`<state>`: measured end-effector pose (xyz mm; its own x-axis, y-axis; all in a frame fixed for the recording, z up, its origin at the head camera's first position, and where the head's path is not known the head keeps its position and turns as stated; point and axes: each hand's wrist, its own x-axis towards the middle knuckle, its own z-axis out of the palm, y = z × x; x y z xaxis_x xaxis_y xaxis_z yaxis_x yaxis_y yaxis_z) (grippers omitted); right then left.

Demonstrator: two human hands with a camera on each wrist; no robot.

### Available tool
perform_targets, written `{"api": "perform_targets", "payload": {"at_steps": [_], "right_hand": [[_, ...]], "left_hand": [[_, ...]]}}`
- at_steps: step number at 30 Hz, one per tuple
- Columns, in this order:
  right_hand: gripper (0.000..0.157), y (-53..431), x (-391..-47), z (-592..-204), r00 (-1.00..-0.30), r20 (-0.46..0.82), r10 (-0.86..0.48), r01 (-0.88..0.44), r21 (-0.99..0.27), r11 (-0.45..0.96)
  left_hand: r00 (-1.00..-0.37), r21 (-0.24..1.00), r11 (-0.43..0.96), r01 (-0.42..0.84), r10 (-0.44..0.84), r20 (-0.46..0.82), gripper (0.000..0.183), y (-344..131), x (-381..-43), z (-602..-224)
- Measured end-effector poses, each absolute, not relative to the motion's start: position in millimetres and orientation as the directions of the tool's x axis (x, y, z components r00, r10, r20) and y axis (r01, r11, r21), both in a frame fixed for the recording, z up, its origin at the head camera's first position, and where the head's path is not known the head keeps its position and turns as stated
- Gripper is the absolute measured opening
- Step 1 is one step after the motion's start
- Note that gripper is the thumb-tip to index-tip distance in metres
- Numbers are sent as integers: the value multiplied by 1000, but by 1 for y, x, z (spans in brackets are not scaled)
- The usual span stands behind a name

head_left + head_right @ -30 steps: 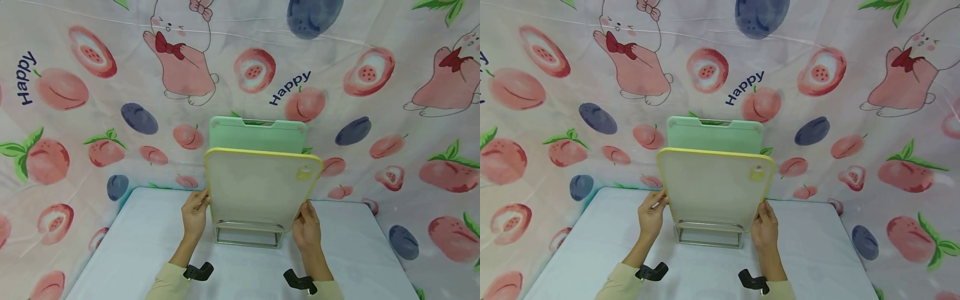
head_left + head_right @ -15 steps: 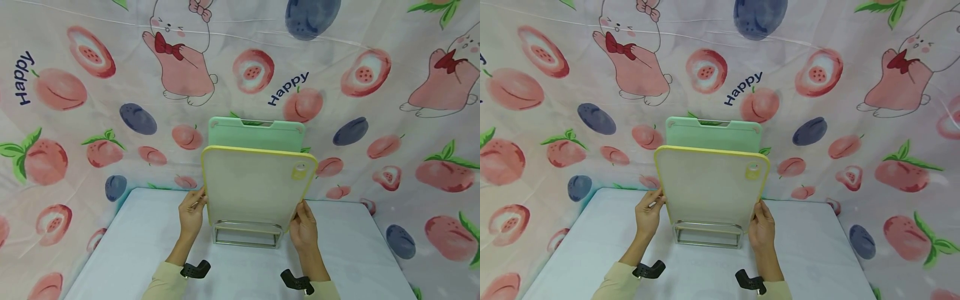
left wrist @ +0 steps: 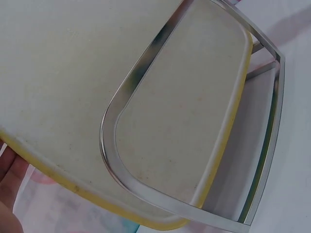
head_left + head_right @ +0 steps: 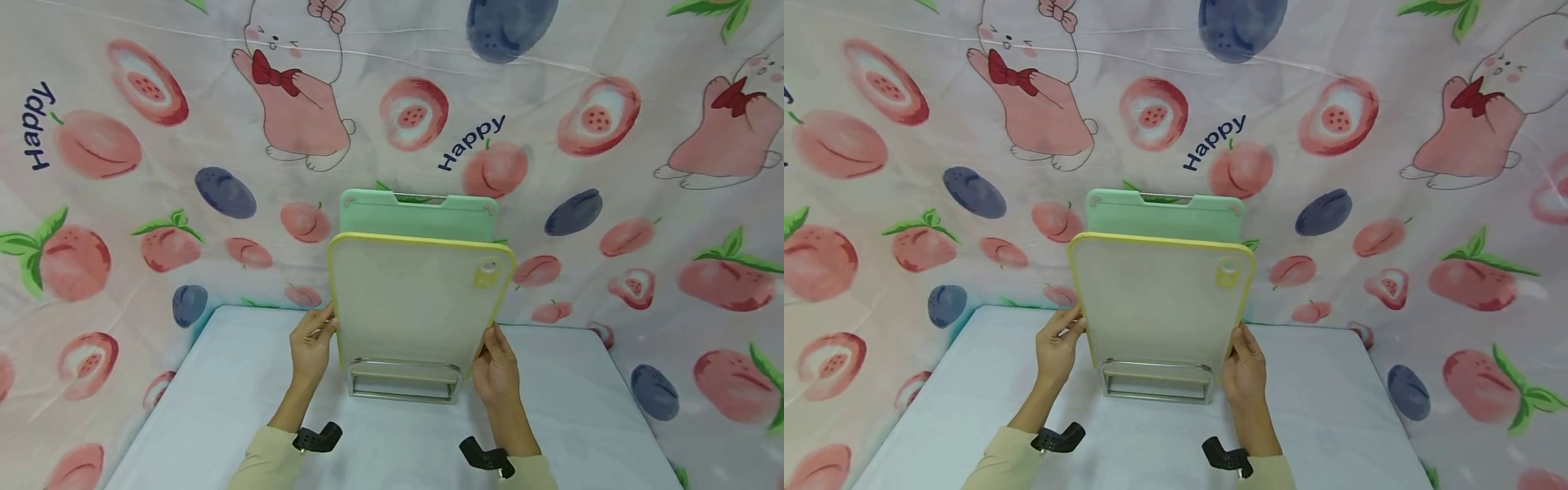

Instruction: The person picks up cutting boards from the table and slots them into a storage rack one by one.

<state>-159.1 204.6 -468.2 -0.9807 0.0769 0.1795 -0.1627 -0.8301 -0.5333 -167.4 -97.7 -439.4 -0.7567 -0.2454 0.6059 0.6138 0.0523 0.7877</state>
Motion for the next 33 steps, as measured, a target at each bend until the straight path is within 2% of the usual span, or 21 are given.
{"api": "perform_targets", "payload": {"at_steps": [10, 19, 23, 27, 33], "right_hand": [[37, 206, -162, -463, -991, 121, 61, -117, -536, -836], [33, 206, -164, -460, -997, 46, 68, -82, -516, -853], [32, 206, -164, -460, -998, 35, 60, -69, -544, -836], [28, 206, -165, -460, -998, 49, 48, -67, -577, -814], [27, 206, -169, -461, -985, 175, -7, -100, -594, -798]], "left_hand": [[-760, 800, 79, 595, -269, 592, 30, -97, -169, -437], [-801, 846, 101, 524, -278, 529, 30, -95, -168, -433], [-804, 854, 110, 508, -294, 517, 30, -93, -167, -432], [-792, 847, 136, 514, -304, 530, 29, -92, -167, -430], [-791, 846, 148, 513, -302, 532, 29, -93, -170, -429]]}}
